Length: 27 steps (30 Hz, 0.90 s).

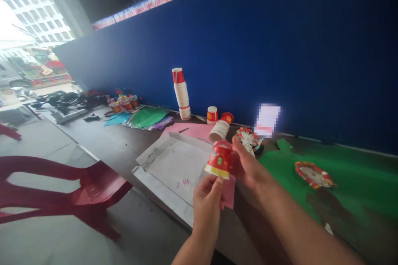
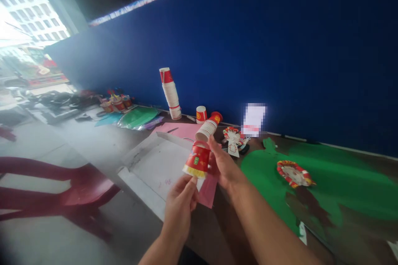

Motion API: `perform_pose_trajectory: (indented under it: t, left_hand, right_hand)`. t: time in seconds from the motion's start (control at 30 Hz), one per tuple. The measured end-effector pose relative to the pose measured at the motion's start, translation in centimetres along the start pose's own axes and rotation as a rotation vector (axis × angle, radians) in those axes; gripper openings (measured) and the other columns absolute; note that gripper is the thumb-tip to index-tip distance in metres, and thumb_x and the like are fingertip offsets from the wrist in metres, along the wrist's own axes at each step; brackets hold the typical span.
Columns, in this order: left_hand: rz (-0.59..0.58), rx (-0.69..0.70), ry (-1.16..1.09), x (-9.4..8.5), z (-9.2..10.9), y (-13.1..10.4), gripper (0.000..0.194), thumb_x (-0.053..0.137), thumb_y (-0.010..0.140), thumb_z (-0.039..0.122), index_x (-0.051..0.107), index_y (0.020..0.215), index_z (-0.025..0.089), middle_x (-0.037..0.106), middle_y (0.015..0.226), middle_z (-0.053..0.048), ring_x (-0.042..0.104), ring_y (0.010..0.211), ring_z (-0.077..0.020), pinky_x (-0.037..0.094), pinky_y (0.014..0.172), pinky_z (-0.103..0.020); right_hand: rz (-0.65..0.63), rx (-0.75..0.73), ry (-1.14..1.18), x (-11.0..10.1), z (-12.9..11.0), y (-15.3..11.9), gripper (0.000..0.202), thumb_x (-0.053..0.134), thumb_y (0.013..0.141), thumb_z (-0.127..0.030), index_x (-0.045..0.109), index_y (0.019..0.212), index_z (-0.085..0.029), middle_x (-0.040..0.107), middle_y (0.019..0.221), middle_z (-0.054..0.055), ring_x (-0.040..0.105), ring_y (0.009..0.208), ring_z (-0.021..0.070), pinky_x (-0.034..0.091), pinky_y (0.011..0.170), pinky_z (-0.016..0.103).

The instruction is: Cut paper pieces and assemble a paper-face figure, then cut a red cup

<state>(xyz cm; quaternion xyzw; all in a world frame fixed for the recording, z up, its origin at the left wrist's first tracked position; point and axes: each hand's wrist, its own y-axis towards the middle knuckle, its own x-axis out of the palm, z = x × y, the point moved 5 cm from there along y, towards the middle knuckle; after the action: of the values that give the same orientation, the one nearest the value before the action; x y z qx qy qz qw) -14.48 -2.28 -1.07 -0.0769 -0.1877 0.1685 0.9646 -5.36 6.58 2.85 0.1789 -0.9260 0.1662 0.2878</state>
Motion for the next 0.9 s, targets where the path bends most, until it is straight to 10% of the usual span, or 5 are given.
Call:
perform_pose_trajectory:
  t: [0.2,0.37,0.63,0.77,0.9]
  left_hand:
    - [-0.197,-0.067,0.041,3.2,-2.6,-3.2,0.044,0.073,0.071,0.054,0.060,0.074,0.013,0.050,0.051,0.003,0.036,0.043,-0.0039,0.024,0.043,-0.018]
    - [-0.453,-0.159,-0.074,5.1,-5.3,-6.1,0.043,0.073,0.074,0.053,0.064,0.082,0.012,0.052,0.064,0.001,0.036,0.047,-0.0033,0.027,0.045,-0.018]
    - [-0.382,-0.057,0.102,5.1,-7.8,-9.0,0.043,0.069,0.078,0.054,0.069,0.073,0.011,0.049,0.058,0.000,0.036,0.051,-0.0060,0.030,0.048,-0.019]
    - [-0.434,0.064,0.173,5.3,-7.4,-10.7,0.033,0.073,0.077,0.045,0.076,0.085,0.013,0.066,0.083,-0.008,0.054,0.074,-0.0152,0.044,0.066,-0.024]
    - [-0.469,-0.193,-0.042,6.3,-8.6,-11.4,0.040,0.070,0.079,0.048,0.075,0.089,0.009,0.065,0.072,-0.007,0.054,0.060,-0.0122,0.042,0.057,-0.022]
  right_hand:
    - [0.130,-0.158,0.004,-2.6,1.8,-6.9,0.036,0.085,0.068,-0.031,0.068,0.100,-0.026,0.070,0.081,-0.002,0.065,0.070,0.0145,0.050,0.062,0.025]
    - [0.143,-0.195,-0.098,-5.9,2.5,-11.5,0.044,0.082,0.069,-0.038,0.066,0.108,-0.025,0.071,0.081,0.002,0.066,0.064,0.0194,0.052,0.053,0.030]
    - [0.498,-0.591,-0.503,-12.4,2.1,-18.2,0.082,0.078,0.076,-0.036,0.037,0.146,-0.041,0.048,0.149,0.004,0.056,0.125,0.0232,0.052,0.097,0.039]
    - [0.600,-0.883,-1.013,-12.9,1.3,-21.5,0.029,0.066,0.088,-0.028,0.070,0.115,-0.035,0.067,0.125,0.002,0.062,0.115,0.0211,0.049,0.101,0.039]
    - [0.645,-1.070,-1.219,-11.7,1.8,-23.3,0.030,0.062,0.090,-0.017,0.073,0.111,-0.035,0.075,0.105,-0.001,0.069,0.096,0.0169,0.054,0.092,0.032]
